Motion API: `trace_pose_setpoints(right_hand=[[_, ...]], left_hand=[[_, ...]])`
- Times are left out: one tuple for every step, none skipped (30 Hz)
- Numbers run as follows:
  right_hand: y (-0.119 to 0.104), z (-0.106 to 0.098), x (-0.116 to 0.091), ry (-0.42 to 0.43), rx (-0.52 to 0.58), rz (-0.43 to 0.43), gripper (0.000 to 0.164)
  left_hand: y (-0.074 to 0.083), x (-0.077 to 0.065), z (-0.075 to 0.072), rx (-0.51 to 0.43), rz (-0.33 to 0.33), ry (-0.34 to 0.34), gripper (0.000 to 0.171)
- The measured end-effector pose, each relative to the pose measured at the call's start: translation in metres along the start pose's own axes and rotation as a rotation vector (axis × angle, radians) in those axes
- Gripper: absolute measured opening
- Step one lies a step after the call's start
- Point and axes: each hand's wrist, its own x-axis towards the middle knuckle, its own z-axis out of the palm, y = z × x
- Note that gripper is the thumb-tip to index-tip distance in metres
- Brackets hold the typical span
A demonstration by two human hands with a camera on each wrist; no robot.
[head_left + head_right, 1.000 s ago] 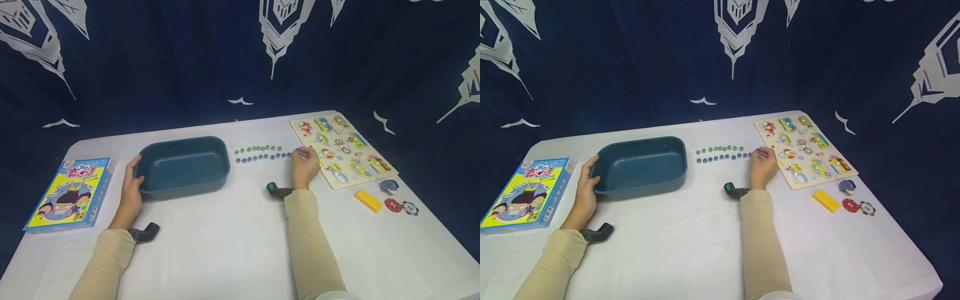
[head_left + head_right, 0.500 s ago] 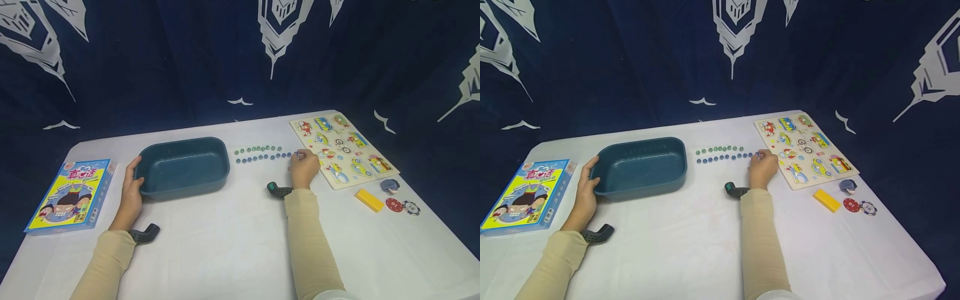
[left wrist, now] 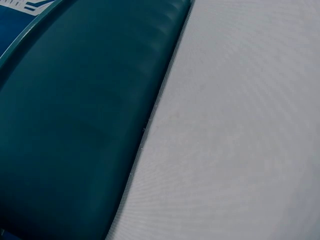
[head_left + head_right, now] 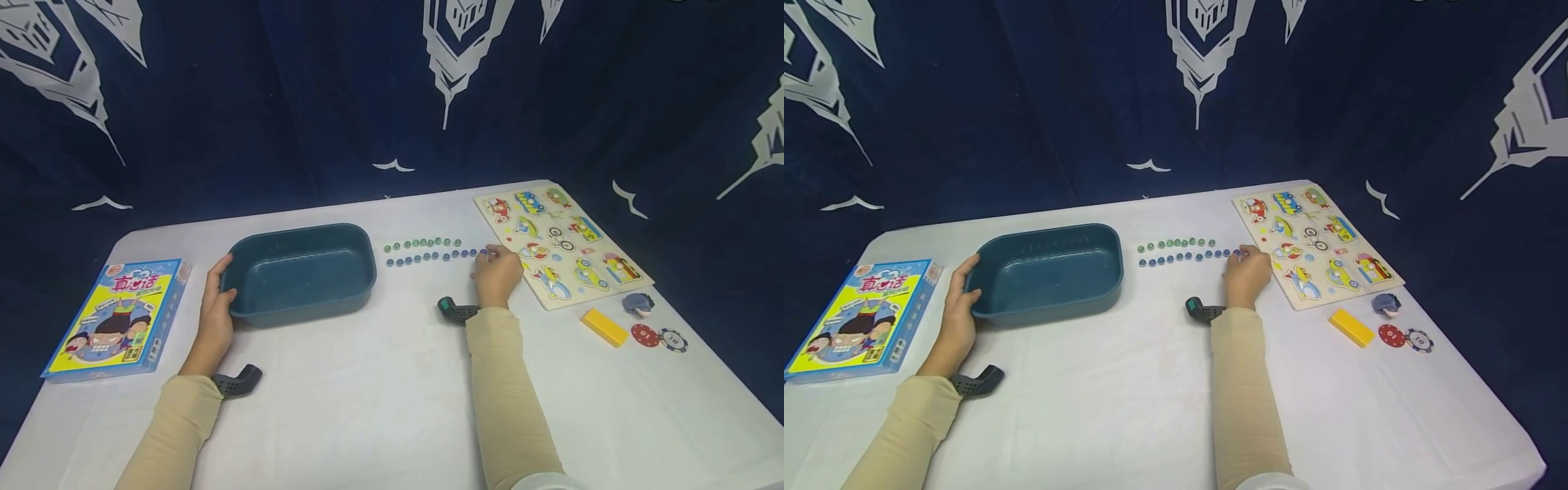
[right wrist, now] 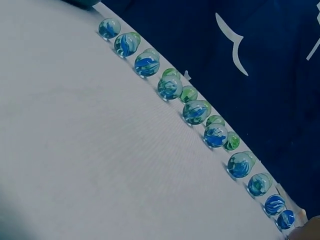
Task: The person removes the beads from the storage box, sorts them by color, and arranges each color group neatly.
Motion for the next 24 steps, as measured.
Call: trace_pose_setpoints(right_hand=[[0.000,0.000,0.000,0.006,0.001,-0.007,0.032],[0.000,0.000,-0.001,0.013,0.011,-0.015,0.032],[-0.001,0.001,-0.001,0.024,0.016,-0.025,0.032],[-0.002,0.001,-0.002,0.037,0.021,-0.040,0.032],[-0.004,0.001,-0.003,0.055,0.028,-0.066,0.031],[-0.007,0.001,-0.003,0.072,0.033,-0.097,0.030],[-0.010,0.001,-0.004,0.085,0.036,-0.128,0.029],[-0.014,0.001,-0.005,0.090,0.042,-0.159,0.028],[-0.019,0.000,-0.006,0.086,0.043,-0.194,0.027],[-0.024,0.000,-0.008,0.065,0.056,-0.233,0.027],[-0.030,0.000,-0.009,0.031,0.078,-0.269,0.026],[-0.035,0.000,-0.011,-0.018,0.098,-0.298,0.025],[-0.041,0.000,-0.014,-0.078,0.122,-0.324,0.024],[-0.048,0.000,-0.016,-0.148,0.150,-0.350,0.022],[-0.055,-0.001,-0.019,-0.223,0.178,-0.373,0.021],[-0.061,-0.001,-0.023,-0.297,0.203,-0.391,0.021],[-0.068,-0.001,-0.026,-0.366,0.219,-0.409,0.020],[-0.074,0.000,-0.029,-0.431,0.230,-0.427,0.020],[-0.080,0.001,-0.032,-0.494,0.241,-0.442,0.019],[-0.086,0.003,-0.035,-0.553,0.252,-0.458,0.019],[-0.092,0.005,-0.038,-0.608,0.257,-0.472,0.019],[-0.097,0.008,-0.040,-0.661,0.259,-0.489,0.019],[-0.102,0.012,-0.042,-0.713,0.260,-0.509,0.019],[-0.107,0.015,-0.044,-0.767,0.258,-0.529,0.019]], left_hand=[[0.000,0.000,0.000,-0.001,-0.001,0.001,0.067],[0.000,0.000,0.000,-0.001,-0.001,0.001,0.067],[-0.001,0.000,-0.001,-0.001,0.000,0.002,0.067],[0.000,0.000,-0.001,0.000,0.000,0.003,0.067],[0.000,0.000,-0.001,0.001,0.001,0.004,0.067],[0.000,0.000,0.000,0.000,0.003,0.007,0.067],[0.000,-0.001,0.000,0.002,0.002,0.008,0.067],[0.001,-0.001,0.000,0.001,0.004,0.008,0.067],[0.002,-0.001,0.001,-0.003,0.008,0.011,0.067],[0.002,-0.001,0.000,-0.006,0.009,0.015,0.067],[0.002,-0.001,-0.001,-0.007,0.011,0.018,0.067],[0.002,-0.001,-0.001,-0.009,0.014,0.019,0.067],[0.001,-0.001,-0.001,-0.008,0.014,0.017,0.067],[0.001,-0.001,-0.001,-0.009,0.018,0.016,0.066],[0.001,-0.001,-0.001,-0.008,0.021,0.015,0.066],[0.000,0.000,-0.001,-0.005,0.024,0.011,0.066],[0.000,0.000,-0.001,-0.002,0.027,0.007,0.066],[-0.001,0.000,-0.001,0.001,0.029,0.005,0.066],[-0.001,0.000,-0.001,0.002,0.031,0.003,0.066],[-0.001,0.000,-0.001,0.002,0.034,0.003,0.066],[-0.002,0.000,0.000,0.000,0.037,0.004,0.066],[-0.002,0.000,0.000,-0.001,0.039,0.005,0.066],[-0.002,0.000,-0.001,-0.005,0.040,0.007,0.066],[-0.002,0.000,-0.001,-0.009,0.038,0.009,0.066]])
